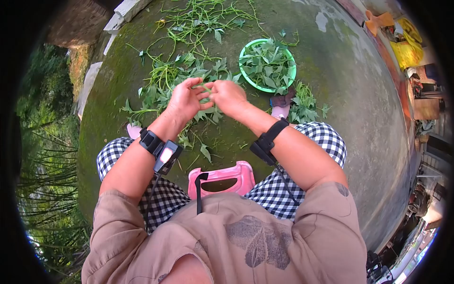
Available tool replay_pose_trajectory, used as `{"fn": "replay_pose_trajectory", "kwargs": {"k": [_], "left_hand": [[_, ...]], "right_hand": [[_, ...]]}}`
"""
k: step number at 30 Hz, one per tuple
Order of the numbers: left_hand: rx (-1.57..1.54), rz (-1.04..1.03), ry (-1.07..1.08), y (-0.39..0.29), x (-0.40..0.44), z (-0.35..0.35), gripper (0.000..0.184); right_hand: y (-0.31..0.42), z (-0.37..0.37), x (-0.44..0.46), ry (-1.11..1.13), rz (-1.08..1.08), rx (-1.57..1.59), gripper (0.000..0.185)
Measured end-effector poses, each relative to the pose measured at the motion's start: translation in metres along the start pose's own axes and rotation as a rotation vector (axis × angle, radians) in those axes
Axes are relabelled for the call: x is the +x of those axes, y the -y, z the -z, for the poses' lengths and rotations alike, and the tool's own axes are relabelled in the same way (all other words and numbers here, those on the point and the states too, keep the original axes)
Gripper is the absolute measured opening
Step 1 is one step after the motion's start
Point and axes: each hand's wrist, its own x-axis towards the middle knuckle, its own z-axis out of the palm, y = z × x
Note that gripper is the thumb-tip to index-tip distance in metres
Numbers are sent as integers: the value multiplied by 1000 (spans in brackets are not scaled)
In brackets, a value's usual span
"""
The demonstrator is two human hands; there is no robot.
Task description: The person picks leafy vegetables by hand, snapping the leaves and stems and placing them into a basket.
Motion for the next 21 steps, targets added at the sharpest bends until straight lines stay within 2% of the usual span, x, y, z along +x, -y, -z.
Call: {"fn": "replay_pose_trajectory", "kwargs": {"k": [4,6,7,9,10,11,12,13,15,16,17,18,19,20,21], "left_hand": [[284,-66,-217,-1,11,31,23],[501,18,-137,6,6,42,27],[607,65,-109,13,2,53,30],[971,66,-17,37,-8,71,72],[1130,7,-2,55,-8,86,83],[1201,-235,94,89,13,130,88],[1446,-349,41,104,21,153,69],[1611,-86,29,87,14,147,41],[1448,11,-308,85,27,173,26],[1374,-50,-489,85,40,193,20],[1293,-110,-666,81,51,214,15],[1166,-164,-723,72,56,232,17],[986,-264,-883,63,62,239,27],[964,-192,-995,50,67,248,35],[821,-262,-1102,51,88,284,28]], "right_hand": [[-50,29,11,-221,-22,30,22],[-85,50,22,-353,-119,36,21],[-127,57,40,-364,-136,39,21],[-161,74,56,-397,-172,-93,22],[-168,78,60,-380,-258,-79,20],[-194,80,74,-394,-296,-196,20],[-229,82,84,-347,-375,-210,26],[-250,76,97,-302,-452,-233,33],[-228,64,93,-426,-454,-447,57],[-219,63,102,-314,-543,-471,69],[-214,56,109,-280,-502,-536,68],[-210,47,116,-249,-456,-601,67],[-210,37,125,-219,-408,-663,65],[-219,28,134,-164,-383,-703,60],[-227,18,141,-128,-414,-732,60]]}}
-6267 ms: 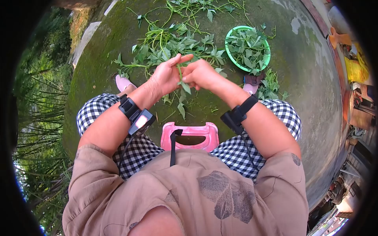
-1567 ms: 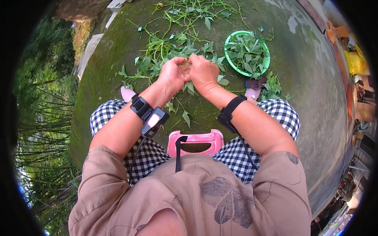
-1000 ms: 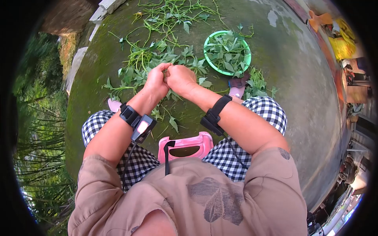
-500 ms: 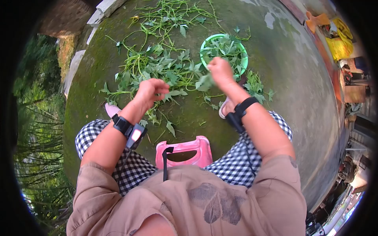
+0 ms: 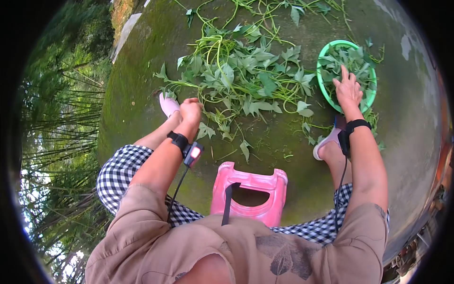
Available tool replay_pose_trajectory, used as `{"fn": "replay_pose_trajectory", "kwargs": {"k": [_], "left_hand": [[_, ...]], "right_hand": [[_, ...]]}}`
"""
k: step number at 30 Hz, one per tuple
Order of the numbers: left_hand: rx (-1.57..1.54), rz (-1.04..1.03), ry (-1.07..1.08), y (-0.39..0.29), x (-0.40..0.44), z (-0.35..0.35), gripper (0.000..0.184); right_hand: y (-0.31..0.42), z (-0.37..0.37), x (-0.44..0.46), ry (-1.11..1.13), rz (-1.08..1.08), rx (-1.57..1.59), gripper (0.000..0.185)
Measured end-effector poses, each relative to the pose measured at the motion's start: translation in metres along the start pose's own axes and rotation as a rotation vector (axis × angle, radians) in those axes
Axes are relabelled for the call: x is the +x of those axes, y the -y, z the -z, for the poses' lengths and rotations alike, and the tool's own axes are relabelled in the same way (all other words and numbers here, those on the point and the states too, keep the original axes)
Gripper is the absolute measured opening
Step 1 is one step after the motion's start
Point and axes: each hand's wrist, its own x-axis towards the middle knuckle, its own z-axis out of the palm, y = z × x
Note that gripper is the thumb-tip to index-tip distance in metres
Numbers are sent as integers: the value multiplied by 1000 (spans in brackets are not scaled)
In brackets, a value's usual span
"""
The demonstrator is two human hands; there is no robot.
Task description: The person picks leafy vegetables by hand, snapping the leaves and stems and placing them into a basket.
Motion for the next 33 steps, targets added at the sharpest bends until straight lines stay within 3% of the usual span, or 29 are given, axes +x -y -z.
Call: {"fn": "replay_pose_trajectory", "kwargs": {"k": [1,3,5,9,14,17,23,27,30,33], "left_hand": [[-318,187,177,38,52,-4,26],[-620,437,287,48,84,-3,23],[-586,556,162,-8,67,-1,23],[-921,698,250,-7,88,-13,23],[-817,577,127,-21,70,-2,17],[-743,484,11,-43,42,20,16],[-851,221,126,-97,-5,75,14],[-965,79,264,-144,-53,121,11],[-1003,-29,411,-168,-103,153,12],[-973,-184,578,-176,-140,173,13]], "right_hand": [[2,-12,5,36,-15,-39,61],[0,-29,12,138,-37,-109,61],[-4,-36,15,177,-7,-135,61],[-13,-24,28,250,57,-118,64],[-8,12,19,276,32,6,68],[-7,40,-3,158,36,36,67],[-28,128,-47,209,86,209,41],[-28,223,-113,255,189,426,37],[-36,289,-180,226,402,467,36],[-54,346,-250,157,463,394,35]]}}
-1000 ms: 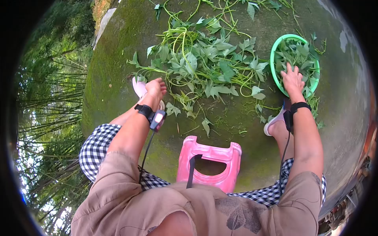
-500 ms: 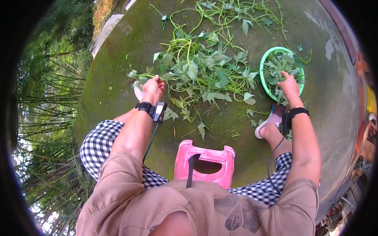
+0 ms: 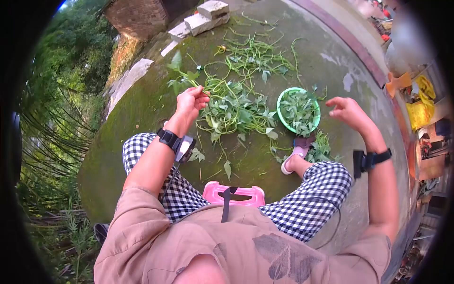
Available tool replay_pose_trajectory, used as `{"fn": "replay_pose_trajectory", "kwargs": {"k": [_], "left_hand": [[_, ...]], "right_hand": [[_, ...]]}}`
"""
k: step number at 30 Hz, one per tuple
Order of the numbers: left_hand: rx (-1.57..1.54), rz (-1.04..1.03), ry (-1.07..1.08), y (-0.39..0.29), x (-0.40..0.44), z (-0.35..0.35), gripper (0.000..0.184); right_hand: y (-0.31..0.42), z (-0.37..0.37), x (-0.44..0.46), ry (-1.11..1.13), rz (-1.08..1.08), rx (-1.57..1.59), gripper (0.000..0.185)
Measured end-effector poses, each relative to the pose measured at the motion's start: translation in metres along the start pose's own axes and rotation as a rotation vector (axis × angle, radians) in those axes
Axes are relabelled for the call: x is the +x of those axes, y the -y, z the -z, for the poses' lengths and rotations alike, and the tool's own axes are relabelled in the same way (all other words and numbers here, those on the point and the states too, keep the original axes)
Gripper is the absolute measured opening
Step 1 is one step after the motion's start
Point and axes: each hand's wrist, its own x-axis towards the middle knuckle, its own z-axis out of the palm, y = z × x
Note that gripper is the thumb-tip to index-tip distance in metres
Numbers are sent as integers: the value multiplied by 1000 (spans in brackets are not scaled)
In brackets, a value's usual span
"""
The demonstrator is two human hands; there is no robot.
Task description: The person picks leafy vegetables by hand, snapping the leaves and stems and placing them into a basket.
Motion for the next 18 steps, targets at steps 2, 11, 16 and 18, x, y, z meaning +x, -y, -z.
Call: {"fn": "replay_pose_trajectory", "kwargs": {"k": [2,11,16,18], "left_hand": [[60,-36,89,-11,-30,-15,12],[154,-219,334,7,-74,-43,9],[61,-55,332,33,-68,-45,11],[5,21,322,38,-66,-41,12]], "right_hand": [[4,10,-43,-53,52,-43,35],[59,-69,-170,220,-46,390,21],[78,-179,-55,185,76,690,28],[101,-207,-6,202,-29,807,37]]}}
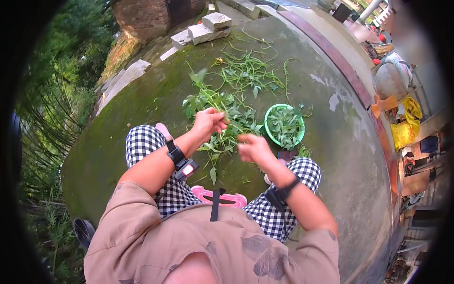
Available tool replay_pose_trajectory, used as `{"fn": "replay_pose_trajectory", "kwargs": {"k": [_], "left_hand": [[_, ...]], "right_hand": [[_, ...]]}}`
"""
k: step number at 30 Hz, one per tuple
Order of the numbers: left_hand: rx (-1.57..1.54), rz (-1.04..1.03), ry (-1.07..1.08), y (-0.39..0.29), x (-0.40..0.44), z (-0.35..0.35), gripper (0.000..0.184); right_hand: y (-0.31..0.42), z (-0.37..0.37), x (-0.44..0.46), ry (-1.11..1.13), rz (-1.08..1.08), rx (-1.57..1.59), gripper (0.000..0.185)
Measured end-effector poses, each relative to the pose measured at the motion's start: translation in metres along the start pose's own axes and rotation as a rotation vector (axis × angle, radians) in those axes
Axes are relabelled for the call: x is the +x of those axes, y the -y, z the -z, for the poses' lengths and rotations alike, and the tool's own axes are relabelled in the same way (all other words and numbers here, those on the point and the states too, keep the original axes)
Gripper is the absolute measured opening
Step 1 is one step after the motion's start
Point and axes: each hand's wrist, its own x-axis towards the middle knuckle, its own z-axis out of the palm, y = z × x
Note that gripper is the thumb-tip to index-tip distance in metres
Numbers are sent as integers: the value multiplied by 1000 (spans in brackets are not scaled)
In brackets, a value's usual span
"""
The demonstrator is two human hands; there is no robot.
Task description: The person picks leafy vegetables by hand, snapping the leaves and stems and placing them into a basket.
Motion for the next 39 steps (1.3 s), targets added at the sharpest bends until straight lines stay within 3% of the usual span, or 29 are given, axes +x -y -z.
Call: {"fn": "replay_pose_trajectory", "kwargs": {"k": [3,7,11,15,23,30,31,32,35,38,39], "left_hand": [[-111,59,-3,7,7,10,13],[-201,97,-26,-3,23,19,10],[-276,189,-41,-13,37,21,10],[-171,253,-102,-16,54,26,12],[104,172,-262,5,46,11,10],[170,87,-337,20,39,6,9],[178,71,-364,17,39,6,9],[257,-164,-456,13,58,19,11],[132,-423,-426,-67,72,43,9],[200,-403,-317,-72,65,26,16],[219,-398,-266,-62,65,22,15]], "right_hand": [[-4,-22,66,74,-21,135,40],[-9,-35,99,122,-36,258,21],[-20,-38,123,69,121,111,27],[-29,-43,131,-72,371,-477,28],[-14,-43,111,132,218,-863,29],[-14,-35,107,289,180,-870,25],[-30,-38,109,495,212,-1027,23],[-49,-43,104,704,242,-1182,22],[-59,-85,51,931,145,-1292,28],[-54,-68,76,616,86,-980,50],[-49,-59,84,475,120,-984,48]]}}
